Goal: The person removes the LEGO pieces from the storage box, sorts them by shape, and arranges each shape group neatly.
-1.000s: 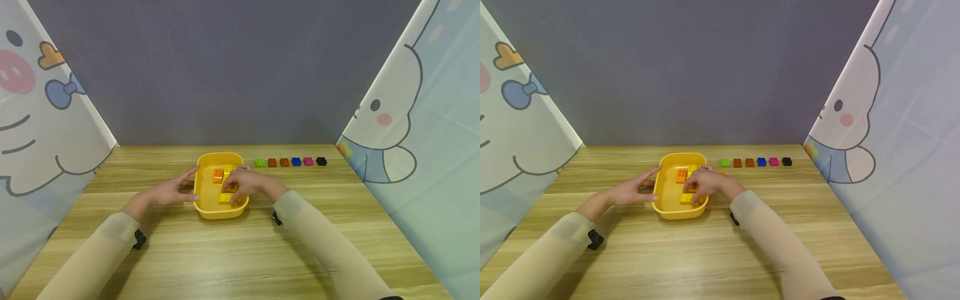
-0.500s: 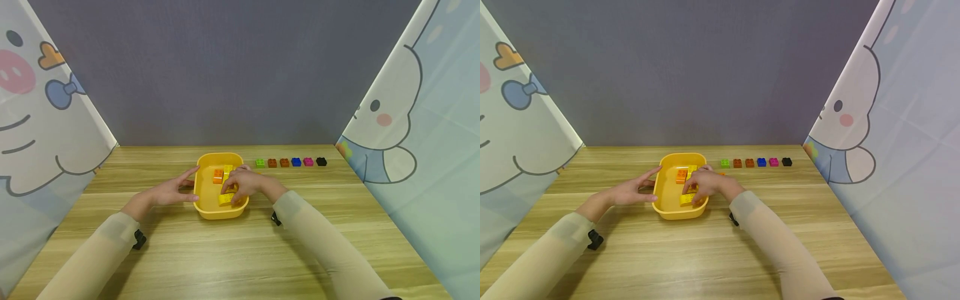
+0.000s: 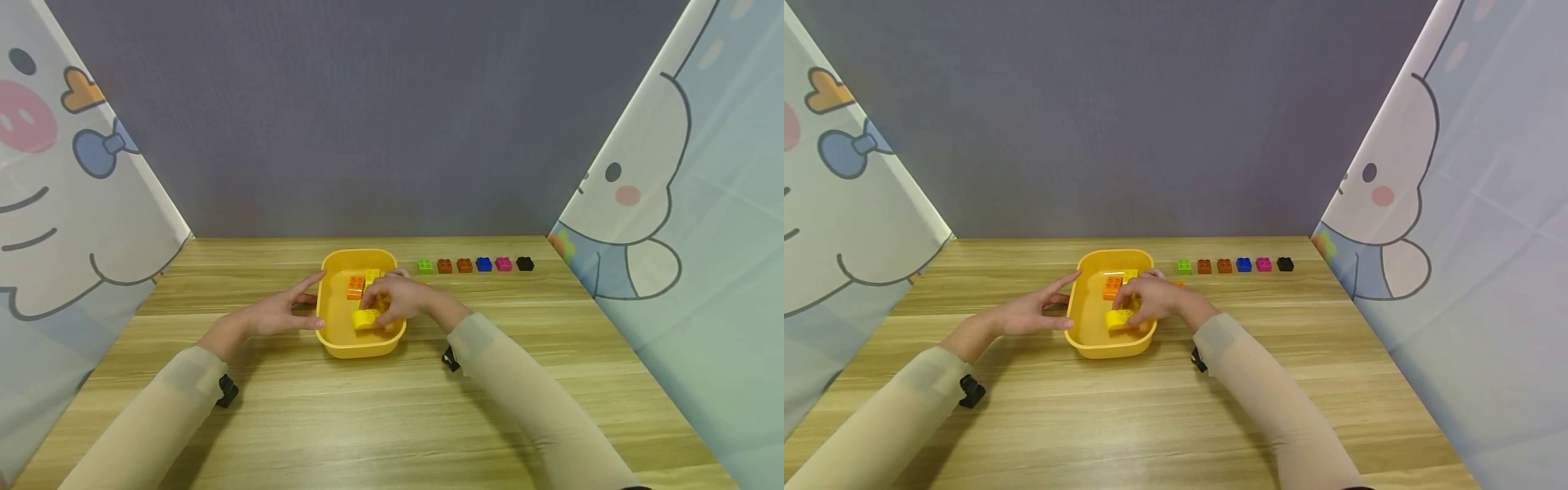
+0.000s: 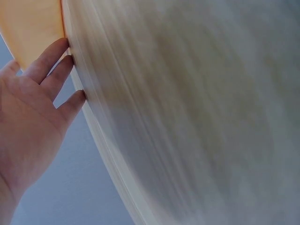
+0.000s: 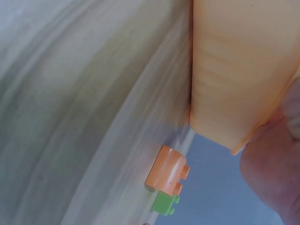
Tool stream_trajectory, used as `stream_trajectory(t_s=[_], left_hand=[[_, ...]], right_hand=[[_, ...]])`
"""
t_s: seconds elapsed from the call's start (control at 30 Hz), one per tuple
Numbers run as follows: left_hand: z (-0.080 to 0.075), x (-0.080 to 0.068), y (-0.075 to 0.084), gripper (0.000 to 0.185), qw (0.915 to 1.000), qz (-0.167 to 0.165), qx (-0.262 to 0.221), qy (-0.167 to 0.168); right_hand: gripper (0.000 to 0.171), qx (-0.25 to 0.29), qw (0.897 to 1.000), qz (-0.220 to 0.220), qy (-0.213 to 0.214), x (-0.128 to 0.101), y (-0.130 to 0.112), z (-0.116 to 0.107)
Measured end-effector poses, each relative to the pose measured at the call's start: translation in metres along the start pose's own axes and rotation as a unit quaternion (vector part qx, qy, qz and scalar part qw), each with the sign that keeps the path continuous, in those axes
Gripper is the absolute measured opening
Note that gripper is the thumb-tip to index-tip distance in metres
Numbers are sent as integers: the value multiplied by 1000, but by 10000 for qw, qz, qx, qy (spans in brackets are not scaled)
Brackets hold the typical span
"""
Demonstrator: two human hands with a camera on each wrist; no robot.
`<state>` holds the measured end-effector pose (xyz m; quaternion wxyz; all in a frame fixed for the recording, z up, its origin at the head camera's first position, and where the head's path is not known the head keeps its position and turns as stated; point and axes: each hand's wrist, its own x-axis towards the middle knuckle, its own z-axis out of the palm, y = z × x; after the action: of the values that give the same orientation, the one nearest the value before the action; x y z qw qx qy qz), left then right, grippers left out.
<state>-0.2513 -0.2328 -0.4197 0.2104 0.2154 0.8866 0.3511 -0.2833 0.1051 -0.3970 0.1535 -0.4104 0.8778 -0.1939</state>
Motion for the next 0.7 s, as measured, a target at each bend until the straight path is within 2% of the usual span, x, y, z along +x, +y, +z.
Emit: stream_trajectory(t_s=[0.2, 0.43, 0.57, 0.7], left_hand=[[-1, 0, -1, 112, 10000, -13, 15, 5], [-1, -1, 0, 112, 10000, 5, 92, 7], [-1, -1, 0, 112, 10000, 12, 91, 9], [0, 0, -1, 111, 10000, 31, 67, 2]], right_hand=[[33, 646, 9978, -89, 125, 0, 3, 0], [36, 819, 9963, -43, 274, 0, 3, -1], [38, 1023, 9932, -27, 548, -1, 3, -2], [40, 1475, 9848, -101, 914, -5, 3, -3]])
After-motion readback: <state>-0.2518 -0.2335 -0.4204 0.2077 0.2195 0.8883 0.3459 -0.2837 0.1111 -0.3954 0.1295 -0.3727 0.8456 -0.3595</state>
